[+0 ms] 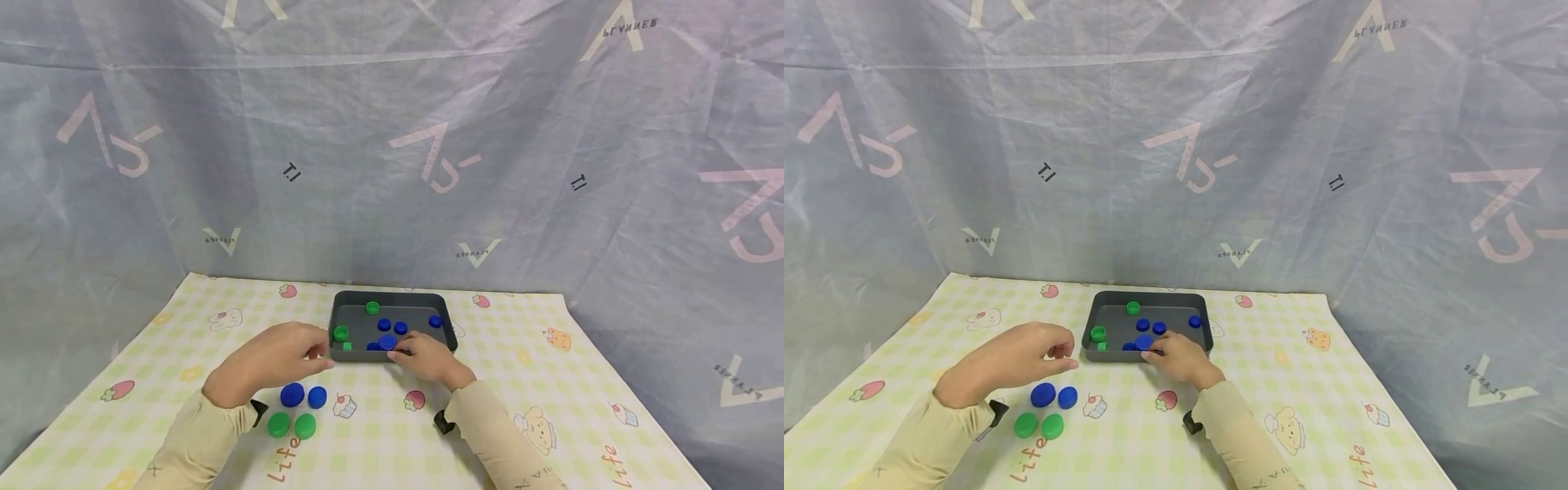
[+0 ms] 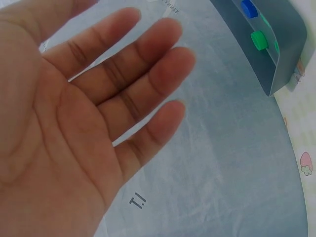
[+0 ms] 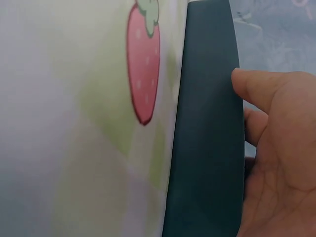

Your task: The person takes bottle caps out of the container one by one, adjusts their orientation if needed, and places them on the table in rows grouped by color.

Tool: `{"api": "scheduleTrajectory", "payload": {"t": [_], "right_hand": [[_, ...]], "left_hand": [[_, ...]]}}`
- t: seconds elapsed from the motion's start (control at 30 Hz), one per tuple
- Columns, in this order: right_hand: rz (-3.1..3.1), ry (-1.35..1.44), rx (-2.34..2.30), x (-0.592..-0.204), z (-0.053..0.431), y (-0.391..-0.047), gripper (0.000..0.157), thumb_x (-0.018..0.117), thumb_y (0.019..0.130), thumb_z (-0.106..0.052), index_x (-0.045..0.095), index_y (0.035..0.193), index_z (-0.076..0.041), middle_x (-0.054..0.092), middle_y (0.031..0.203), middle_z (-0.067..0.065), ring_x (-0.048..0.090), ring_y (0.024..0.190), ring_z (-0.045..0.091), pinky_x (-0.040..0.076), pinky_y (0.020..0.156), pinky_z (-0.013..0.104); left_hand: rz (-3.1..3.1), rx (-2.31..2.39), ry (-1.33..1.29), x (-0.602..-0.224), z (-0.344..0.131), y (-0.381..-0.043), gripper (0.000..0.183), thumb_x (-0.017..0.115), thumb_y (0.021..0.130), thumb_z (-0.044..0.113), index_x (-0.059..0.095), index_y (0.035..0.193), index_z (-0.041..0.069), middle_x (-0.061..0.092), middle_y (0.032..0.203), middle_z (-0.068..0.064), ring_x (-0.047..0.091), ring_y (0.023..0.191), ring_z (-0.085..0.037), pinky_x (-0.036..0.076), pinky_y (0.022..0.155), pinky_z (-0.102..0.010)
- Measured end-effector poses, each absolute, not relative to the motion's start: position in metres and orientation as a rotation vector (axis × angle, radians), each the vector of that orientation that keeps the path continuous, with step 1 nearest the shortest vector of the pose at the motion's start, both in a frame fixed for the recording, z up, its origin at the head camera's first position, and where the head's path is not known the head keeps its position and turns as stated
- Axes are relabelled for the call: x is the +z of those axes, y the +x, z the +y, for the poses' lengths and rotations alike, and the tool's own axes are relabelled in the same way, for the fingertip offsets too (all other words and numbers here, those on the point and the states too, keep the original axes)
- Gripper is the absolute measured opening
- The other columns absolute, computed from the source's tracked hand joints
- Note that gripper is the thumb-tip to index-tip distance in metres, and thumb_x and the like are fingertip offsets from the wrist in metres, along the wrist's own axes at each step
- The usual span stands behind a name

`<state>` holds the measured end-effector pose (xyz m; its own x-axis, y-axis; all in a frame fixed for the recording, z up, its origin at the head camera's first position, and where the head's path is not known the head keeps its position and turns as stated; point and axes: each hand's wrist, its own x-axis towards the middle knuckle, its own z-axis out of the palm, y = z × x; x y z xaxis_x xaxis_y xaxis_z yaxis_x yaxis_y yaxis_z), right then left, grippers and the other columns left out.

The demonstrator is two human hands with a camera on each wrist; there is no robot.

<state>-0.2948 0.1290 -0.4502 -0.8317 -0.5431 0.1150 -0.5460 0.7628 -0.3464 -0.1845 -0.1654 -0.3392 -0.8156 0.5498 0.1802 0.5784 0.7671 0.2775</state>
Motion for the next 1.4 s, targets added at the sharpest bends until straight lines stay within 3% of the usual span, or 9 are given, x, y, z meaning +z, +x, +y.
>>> {"api": "scheduleTrajectory", "payload": {"t": [0.23, 0.43, 0.57, 0.73, 0.97, 1.13, 1.4], "right_hand": [[-2.917, 0.881, 0.641, -0.446, 0.131, -0.294, 0.019, 0.067, 0.095, -0.039, 0.074, 0.1, -0.022, 0.062, 0.102, -0.006, 0.056, 0.093, 0.012, 0.05, 0.079, 0.034], [-2.883, 0.898, 0.694, -0.438, 0.133, -0.292, 0.01, 0.07, 0.093, -0.029, 0.074, 0.093, -0.02, 0.064, 0.099, -0.003, 0.056, 0.096, 0.017, 0.048, 0.082, 0.038], [-2.884, 0.889, 0.687, -0.432, 0.135, -0.292, 0.011, 0.068, 0.09, -0.017, 0.075, 0.097, -0.012, 0.067, 0.101, 0.001, 0.058, 0.101, 0.022, 0.049, 0.087, 0.042], [-2.907, 0.875, 0.716, -0.424, 0.141, -0.292, 0.019, 0.064, 0.085, -0.007, 0.075, 0.099, -0.007, 0.069, 0.099, 0.002, 0.059, 0.088, 0.019, 0.05, 0.079, 0.039], [-2.917, 0.792, 0.839, -0.411, 0.145, -0.288, 0.014, 0.063, 0.089, -0.009, 0.076, 0.096, -0.008, 0.071, 0.1, 0.001, 0.058, 0.08, 0.014, 0.049, 0.073, 0.035], [-2.907, 0.735, 0.851, -0.415, 0.143, -0.288, 0.009, 0.065, 0.092, -0.012, 0.074, 0.09, -0.011, 0.069, 0.09, -0.003, 0.057, 0.076, 0.013, 0.049, 0.07, 0.034], [-2.918, 0.756, 0.783, -0.432, 0.136, -0.291, 0.022, 0.06, 0.099, -0.021, 0.064, 0.079, -0.013, 0.049, 0.067, -0.005, 0.045, 0.059, 0.011, 0.037, 0.059, 0.028]], "left_hand": [[-2.9, -0.499, -0.902, -0.339, -0.164, -0.183, 0.02, 0.071, 0.093, 0.031, 0.059, 0.078, 0.026, 0.051, 0.068, 0.012, 0.044, 0.06, -0.006, 0.039, 0.059, -0.028], [-2.908, -0.5, -0.893, -0.341, -0.164, -0.184, 0.021, 0.071, 0.093, 0.032, 0.058, 0.077, 0.027, 0.051, 0.068, 0.012, 0.044, 0.06, -0.006, 0.039, 0.059, -0.028], [-2.913, -0.5, -0.884, -0.34, -0.164, -0.183, 0.02, 0.072, 0.093, 0.032, 0.059, 0.078, 0.027, 0.052, 0.068, 0.013, 0.045, 0.06, -0.006, 0.04, 0.059, -0.028], [-2.896, -0.51, -0.889, -0.34, -0.164, -0.183, 0.019, 0.072, 0.093, 0.03, 0.06, 0.078, 0.028, 0.053, 0.069, 0.014, 0.045, 0.06, -0.006, 0.04, 0.06, -0.027], [-2.878, -0.512, -0.912, -0.34, -0.163, -0.184, 0.02, 0.072, 0.093, 0.029, 0.06, 0.077, 0.028, 0.052, 0.067, 0.013, 0.044, 0.059, -0.005, 0.039, 0.059, -0.027], [-2.885, -0.505, -0.913, -0.34, -0.163, -0.184, 0.02, 0.072, 0.092, 0.03, 0.06, 0.077, 0.027, 0.052, 0.067, 0.014, 0.044, 0.06, -0.006, 0.04, 0.059, -0.027], [-2.886, -0.5, -0.914, -0.34, -0.162, -0.185, 0.019, 0.072, 0.092, 0.031, 0.061, 0.078, 0.027, 0.052, 0.067, 0.014, 0.044, 0.059, -0.006, 0.04, 0.059, -0.027]]}}
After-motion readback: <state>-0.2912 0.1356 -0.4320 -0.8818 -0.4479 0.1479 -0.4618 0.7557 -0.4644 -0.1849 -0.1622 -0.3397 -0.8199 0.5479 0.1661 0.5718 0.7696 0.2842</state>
